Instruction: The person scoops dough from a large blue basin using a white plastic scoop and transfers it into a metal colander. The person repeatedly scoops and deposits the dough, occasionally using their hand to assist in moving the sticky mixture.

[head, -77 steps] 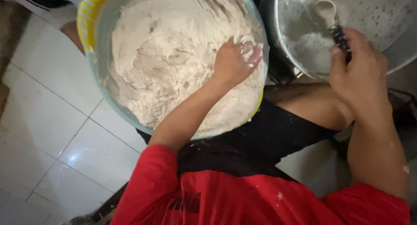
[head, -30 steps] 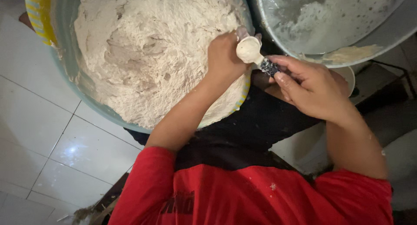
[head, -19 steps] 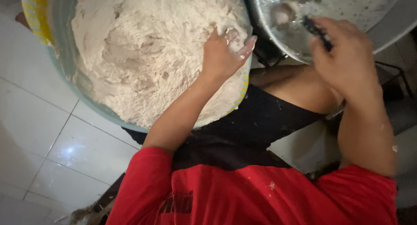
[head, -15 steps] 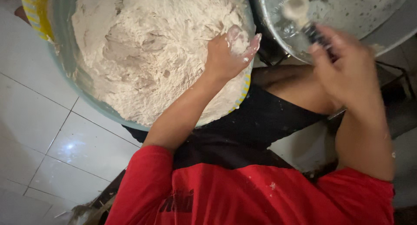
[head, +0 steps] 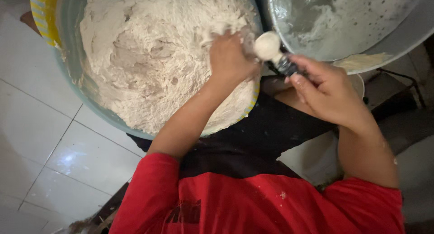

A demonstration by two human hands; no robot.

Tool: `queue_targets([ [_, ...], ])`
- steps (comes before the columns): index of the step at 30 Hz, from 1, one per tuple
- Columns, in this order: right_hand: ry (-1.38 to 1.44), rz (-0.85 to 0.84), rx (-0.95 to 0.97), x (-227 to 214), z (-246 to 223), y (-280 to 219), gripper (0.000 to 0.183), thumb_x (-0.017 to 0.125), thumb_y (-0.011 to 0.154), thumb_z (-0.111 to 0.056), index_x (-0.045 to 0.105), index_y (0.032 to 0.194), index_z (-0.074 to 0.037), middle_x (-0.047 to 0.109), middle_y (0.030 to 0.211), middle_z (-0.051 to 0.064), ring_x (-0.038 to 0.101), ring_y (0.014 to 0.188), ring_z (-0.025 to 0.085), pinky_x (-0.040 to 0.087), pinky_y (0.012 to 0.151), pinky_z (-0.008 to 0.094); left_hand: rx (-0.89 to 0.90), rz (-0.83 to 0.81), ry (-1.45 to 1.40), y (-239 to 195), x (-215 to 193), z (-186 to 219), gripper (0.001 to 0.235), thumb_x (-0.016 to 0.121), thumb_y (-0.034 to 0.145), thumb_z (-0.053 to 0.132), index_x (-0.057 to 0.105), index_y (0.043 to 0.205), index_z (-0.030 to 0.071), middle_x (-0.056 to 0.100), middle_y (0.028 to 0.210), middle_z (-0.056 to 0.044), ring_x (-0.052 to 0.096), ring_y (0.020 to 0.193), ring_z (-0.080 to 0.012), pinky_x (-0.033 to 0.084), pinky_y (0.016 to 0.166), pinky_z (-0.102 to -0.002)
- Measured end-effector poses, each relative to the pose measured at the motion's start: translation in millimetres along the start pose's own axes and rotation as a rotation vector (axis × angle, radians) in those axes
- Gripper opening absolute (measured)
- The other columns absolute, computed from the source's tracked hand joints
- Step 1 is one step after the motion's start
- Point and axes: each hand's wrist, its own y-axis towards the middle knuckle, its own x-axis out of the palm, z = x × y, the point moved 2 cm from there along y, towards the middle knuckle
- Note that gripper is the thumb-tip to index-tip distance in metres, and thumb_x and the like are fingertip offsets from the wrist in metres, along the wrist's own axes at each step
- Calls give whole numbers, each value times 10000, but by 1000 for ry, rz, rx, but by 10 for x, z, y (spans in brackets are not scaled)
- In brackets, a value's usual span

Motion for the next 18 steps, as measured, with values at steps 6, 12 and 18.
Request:
queue_targets([
  [6, -641, 348, -366, -306, -81, 136, 354, 651, 1060, -61, 606, 1402, 21, 684, 1194, 225, 685, 1034, 313, 555, 873, 395, -21, 75, -49, -77, 0, -61, 506, 888, 750, 454, 740, 915, -1, 669, 913, -290, 665, 817, -464, 552, 725, -495],
  [12, -461, 395, -111, -307, -97, 154, 365, 649, 1068, -87, 646, 1423, -2, 691, 1086, 223, 661, 845, 300, 520, 714, 398, -12, 126, -248, -101, 82, -166, 301, 828, 866, 286, 647, 887, 46, 692, 788, -165, 682, 757, -397, 556, 698, -472],
  [18, -216, 185, -87, -10, -94, 23, 448, 640, 1042, -144, 582, 1472, -37, 719, 1120, 170, 698, 901, 258, 549, 739, 358, 20, 191, -501, -152, 70, -57, 259, 800, 900, 245, 605, 939, 80, 715, 775, -112, 746, 675, -276, 581, 639, -353],
])
